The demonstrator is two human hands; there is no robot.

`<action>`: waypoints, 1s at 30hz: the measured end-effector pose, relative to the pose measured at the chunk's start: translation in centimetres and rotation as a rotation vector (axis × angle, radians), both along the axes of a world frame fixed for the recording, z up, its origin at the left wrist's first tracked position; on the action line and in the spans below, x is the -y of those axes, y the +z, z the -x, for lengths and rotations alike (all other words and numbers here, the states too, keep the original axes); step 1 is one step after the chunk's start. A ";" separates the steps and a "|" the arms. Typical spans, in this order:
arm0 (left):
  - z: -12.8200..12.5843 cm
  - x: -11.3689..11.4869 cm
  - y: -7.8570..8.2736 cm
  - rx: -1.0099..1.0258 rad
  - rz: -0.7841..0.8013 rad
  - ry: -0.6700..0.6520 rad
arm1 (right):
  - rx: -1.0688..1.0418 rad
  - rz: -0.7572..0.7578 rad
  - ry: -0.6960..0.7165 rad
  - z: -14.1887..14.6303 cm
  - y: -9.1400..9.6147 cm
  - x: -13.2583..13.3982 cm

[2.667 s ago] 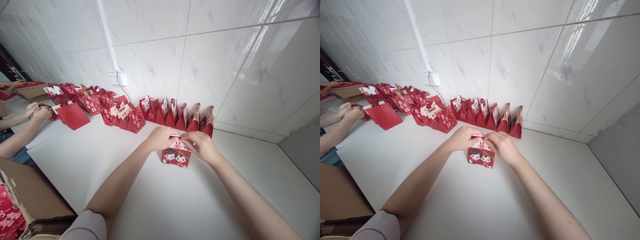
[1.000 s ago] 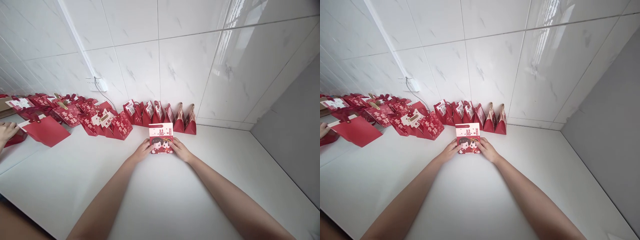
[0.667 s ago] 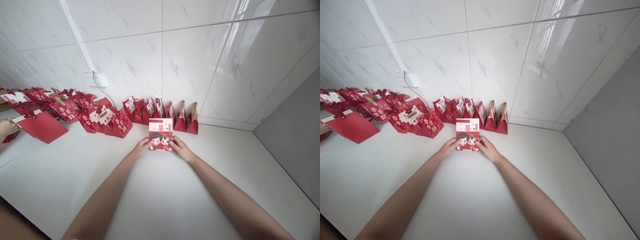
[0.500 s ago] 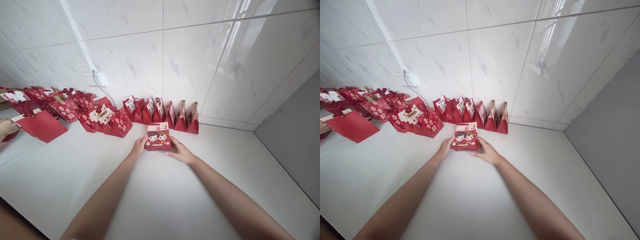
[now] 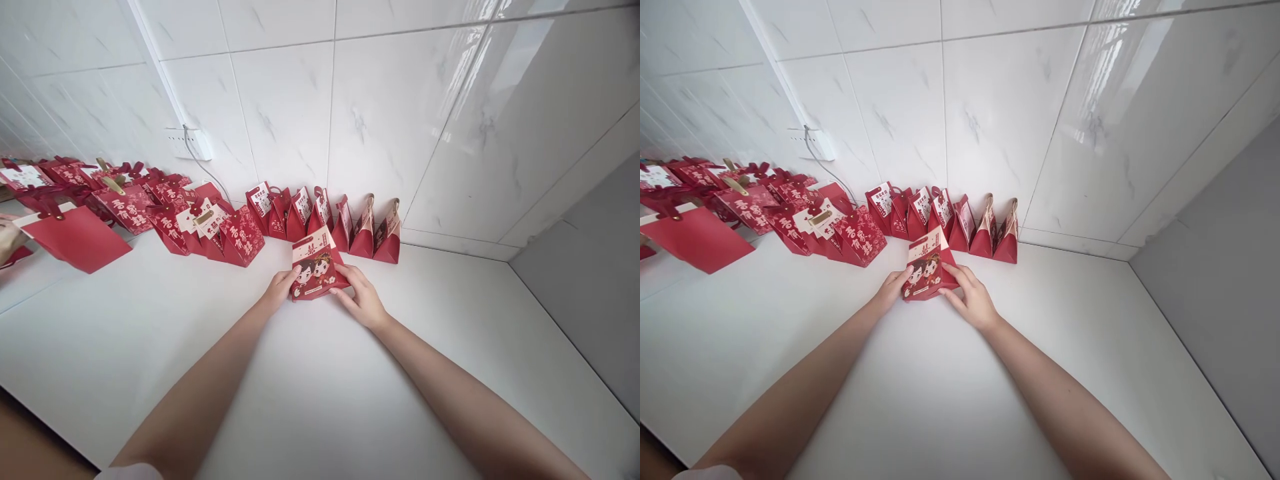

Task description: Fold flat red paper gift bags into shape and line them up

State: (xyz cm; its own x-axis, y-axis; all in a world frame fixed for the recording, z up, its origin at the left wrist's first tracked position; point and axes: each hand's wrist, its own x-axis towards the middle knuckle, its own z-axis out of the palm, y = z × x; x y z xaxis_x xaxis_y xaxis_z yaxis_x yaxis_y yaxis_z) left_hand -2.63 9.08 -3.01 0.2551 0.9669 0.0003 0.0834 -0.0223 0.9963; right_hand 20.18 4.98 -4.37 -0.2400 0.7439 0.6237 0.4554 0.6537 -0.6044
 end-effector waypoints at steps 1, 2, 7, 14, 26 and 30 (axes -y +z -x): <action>-0.3 0.1 -0.1 0.040 -0.006 -0.011 | 0.016 -0.043 -0.017 0.3 0.1 0.3; -0.6 0.2 -0.1 0.070 -0.023 -0.001 | 0.040 -0.087 -0.033 0.6 0.3 0.6; -1.7 0.8 0.1 0.181 -0.246 -0.077 | 0.214 -0.219 -0.046 1.3 0.2 1.3; -1.6 0.6 0.0 0.176 -0.231 -0.235 | 0.203 -0.155 0.039 1.0 -0.3 1.1; -1.3 0.4 -0.4 0.279 -0.087 -0.193 | 0.080 -0.094 0.184 1.1 0.6 1.7; -0.4 -0.7 -1.2 0.246 -0.093 -0.089 | -0.056 -0.087 0.024 1.2 1.2 1.7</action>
